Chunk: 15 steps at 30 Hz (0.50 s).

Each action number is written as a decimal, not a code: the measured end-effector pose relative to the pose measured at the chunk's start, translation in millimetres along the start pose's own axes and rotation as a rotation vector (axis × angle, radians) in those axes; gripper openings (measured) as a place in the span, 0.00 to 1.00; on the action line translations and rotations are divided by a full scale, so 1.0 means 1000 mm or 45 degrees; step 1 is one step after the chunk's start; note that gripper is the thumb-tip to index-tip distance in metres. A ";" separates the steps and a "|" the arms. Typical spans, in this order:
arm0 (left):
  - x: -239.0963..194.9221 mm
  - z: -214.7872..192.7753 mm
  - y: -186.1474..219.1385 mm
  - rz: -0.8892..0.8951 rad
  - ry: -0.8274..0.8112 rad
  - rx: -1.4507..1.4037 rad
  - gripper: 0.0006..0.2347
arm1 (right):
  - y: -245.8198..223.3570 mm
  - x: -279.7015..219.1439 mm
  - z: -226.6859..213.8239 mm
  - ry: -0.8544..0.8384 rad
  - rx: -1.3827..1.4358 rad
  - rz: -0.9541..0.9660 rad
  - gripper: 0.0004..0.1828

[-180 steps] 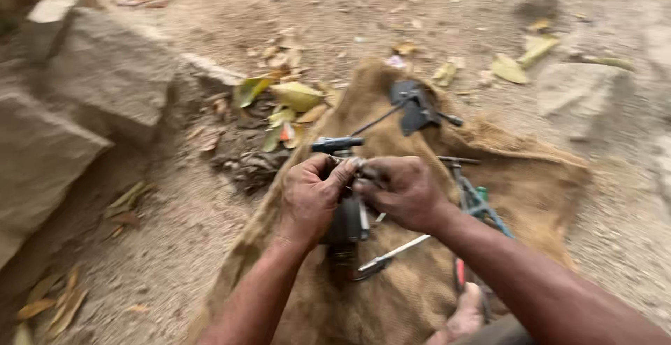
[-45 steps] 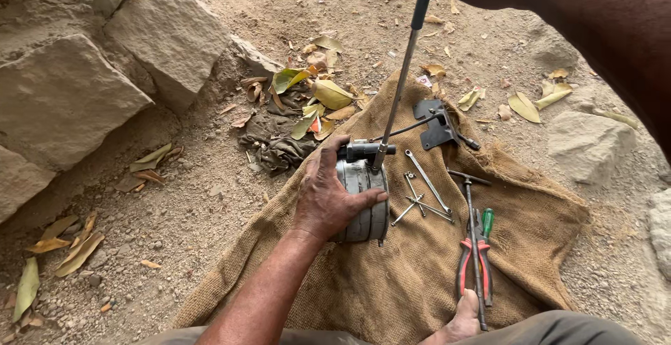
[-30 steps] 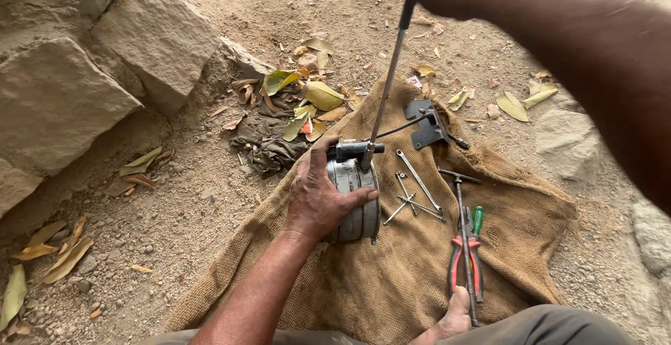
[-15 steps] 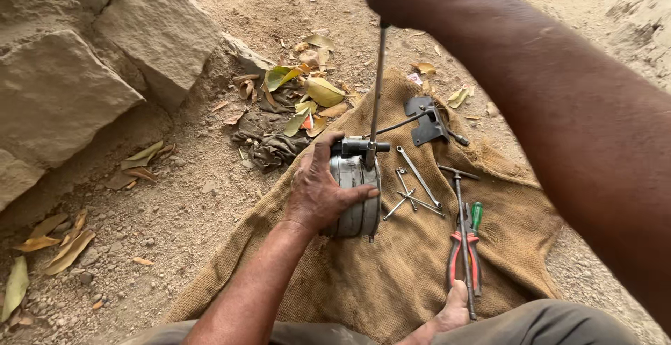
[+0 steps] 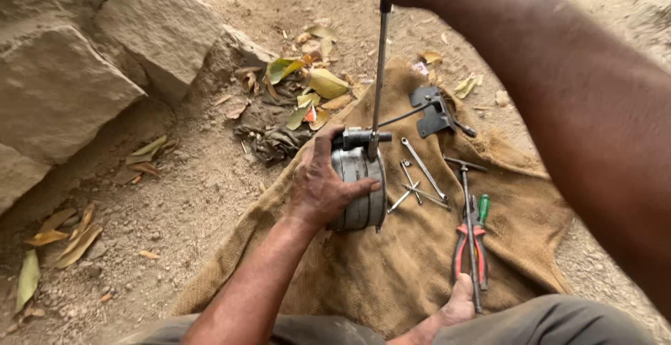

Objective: The person disassembles a cylindrical mechanical part by removing bolts and a top cover using a wrench and screwdriver. They then reassemble the part by placing the cover back and tightening the bolts.

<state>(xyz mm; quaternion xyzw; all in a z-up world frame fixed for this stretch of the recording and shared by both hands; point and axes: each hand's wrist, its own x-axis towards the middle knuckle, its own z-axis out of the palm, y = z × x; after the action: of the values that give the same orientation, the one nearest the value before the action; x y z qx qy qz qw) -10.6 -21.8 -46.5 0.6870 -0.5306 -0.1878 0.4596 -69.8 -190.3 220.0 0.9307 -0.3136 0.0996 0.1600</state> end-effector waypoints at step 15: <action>0.005 -0.018 0.010 0.042 -0.109 0.152 0.46 | -0.011 0.015 0.014 0.288 -0.072 0.067 0.06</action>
<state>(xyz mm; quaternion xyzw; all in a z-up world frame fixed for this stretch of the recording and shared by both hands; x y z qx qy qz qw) -0.8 -18.8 -28.3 0.6958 -0.5712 -0.1774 0.3976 -50.3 -194.8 208.6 0.9000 -0.3207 0.1992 0.2180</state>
